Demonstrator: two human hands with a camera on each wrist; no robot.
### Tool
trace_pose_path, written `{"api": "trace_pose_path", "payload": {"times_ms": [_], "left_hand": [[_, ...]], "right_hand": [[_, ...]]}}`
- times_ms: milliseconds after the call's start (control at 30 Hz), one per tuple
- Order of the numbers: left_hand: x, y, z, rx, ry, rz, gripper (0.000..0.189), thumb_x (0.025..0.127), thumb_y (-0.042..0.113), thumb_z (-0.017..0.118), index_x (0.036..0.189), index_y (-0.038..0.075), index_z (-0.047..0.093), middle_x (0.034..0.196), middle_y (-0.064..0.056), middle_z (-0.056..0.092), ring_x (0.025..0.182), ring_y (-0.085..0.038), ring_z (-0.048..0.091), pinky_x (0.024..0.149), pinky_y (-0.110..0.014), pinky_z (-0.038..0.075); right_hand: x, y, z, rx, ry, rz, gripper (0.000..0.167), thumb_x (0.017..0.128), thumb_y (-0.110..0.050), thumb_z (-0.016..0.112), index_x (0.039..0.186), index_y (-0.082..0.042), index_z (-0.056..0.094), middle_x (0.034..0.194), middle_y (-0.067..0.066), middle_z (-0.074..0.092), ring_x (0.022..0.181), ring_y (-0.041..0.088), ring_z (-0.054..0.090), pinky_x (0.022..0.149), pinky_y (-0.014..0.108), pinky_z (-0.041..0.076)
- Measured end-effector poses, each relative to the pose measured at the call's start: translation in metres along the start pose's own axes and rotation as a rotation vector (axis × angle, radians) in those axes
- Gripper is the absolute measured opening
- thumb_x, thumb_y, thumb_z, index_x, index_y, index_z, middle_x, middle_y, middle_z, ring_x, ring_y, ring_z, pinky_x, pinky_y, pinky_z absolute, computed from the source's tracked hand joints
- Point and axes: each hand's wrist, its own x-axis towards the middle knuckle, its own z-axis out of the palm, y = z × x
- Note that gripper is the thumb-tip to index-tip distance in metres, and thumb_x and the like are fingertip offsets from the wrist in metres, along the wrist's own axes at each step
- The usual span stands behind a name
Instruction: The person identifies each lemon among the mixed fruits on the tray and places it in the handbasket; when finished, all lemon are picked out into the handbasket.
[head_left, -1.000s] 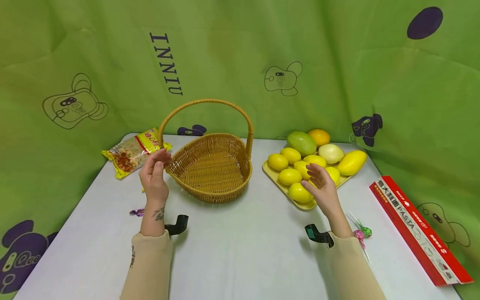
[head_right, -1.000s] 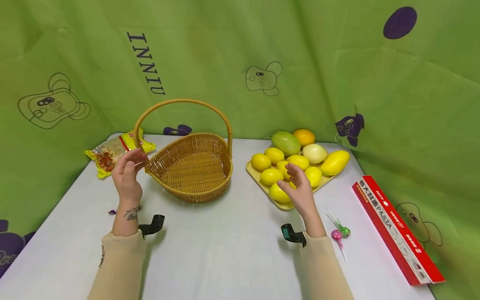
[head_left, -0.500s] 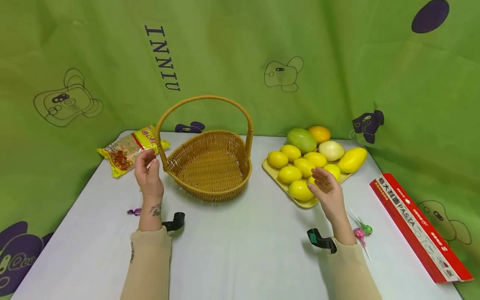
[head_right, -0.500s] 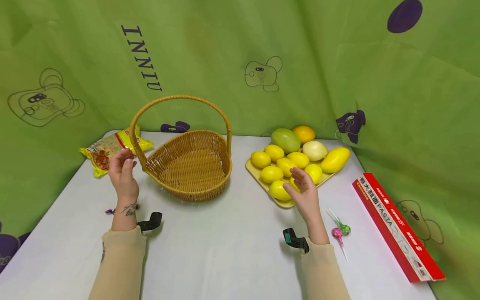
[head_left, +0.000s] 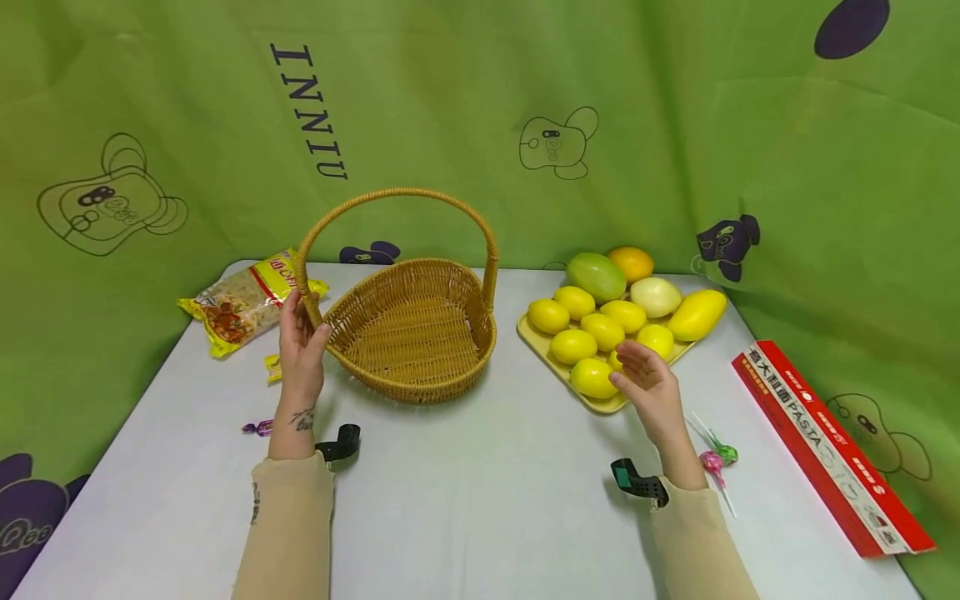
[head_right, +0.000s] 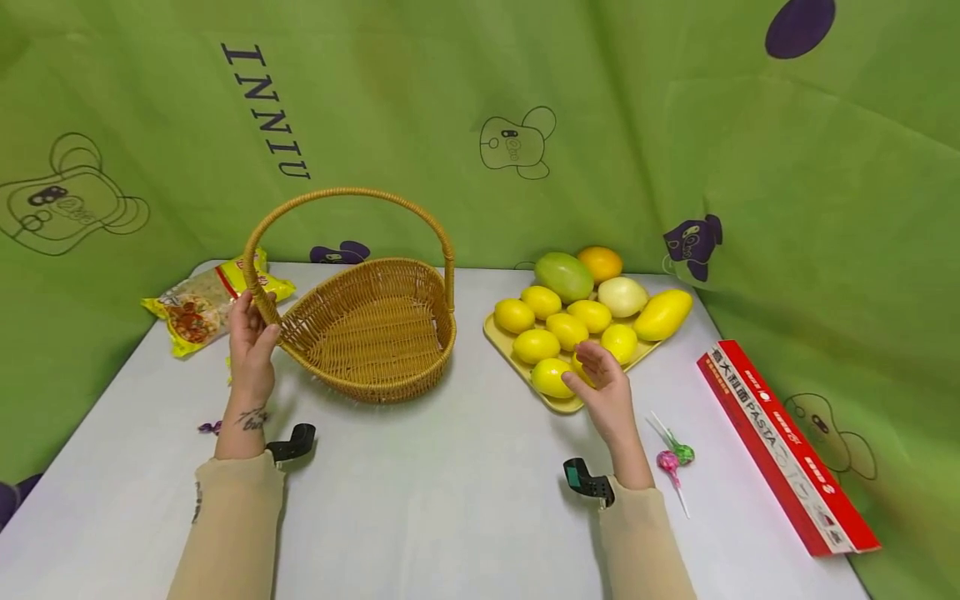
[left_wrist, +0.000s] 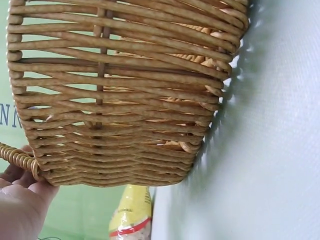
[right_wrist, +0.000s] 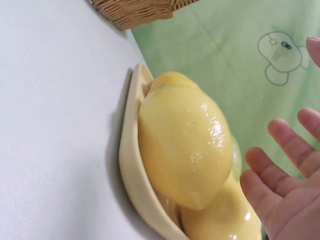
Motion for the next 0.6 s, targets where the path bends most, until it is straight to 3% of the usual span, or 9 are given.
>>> {"api": "trace_pose_path", "payload": {"times_ms": [167, 333, 600], "left_hand": [[-0.001, -0.002, 0.0, -0.031, 0.032, 0.048, 0.054, 0.088, 0.003, 0.044, 0.14, 0.011, 0.034, 0.121, 0.004, 0.051, 0.118, -0.014, 0.044, 0.094, -0.018, 0.035], [-0.004, -0.002, 0.002, -0.108, 0.089, 0.079, 0.037, 0.092, 0.005, 0.044, 0.128, 0.014, 0.05, 0.102, 0.003, 0.06, 0.099, -0.011, 0.054, 0.083, -0.023, 0.038], [-0.007, 0.002, 0.002, -0.215, 0.111, 0.075, 0.026, 0.094, 0.008, 0.047, 0.118, 0.013, 0.057, 0.095, -0.003, 0.061, 0.09, -0.016, 0.057, 0.082, -0.026, 0.044]], "right_hand": [[0.001, 0.005, -0.001, -0.066, -0.023, 0.016, 0.05, 0.083, 0.003, 0.063, 0.127, 0.011, 0.042, 0.117, 0.0, 0.054, 0.112, 0.017, 0.051, 0.095, 0.011, 0.039], [0.002, 0.012, -0.002, -0.121, -0.056, 0.043, 0.05, 0.081, 0.002, 0.066, 0.126, 0.009, 0.044, 0.112, -0.012, 0.053, 0.113, 0.017, 0.051, 0.095, 0.011, 0.04], [0.007, 0.018, 0.003, -0.206, -0.1, 0.1, 0.053, 0.08, -0.003, 0.069, 0.126, 0.008, 0.045, 0.128, 0.024, 0.048, 0.119, 0.032, 0.044, 0.095, 0.01, 0.036]]}}
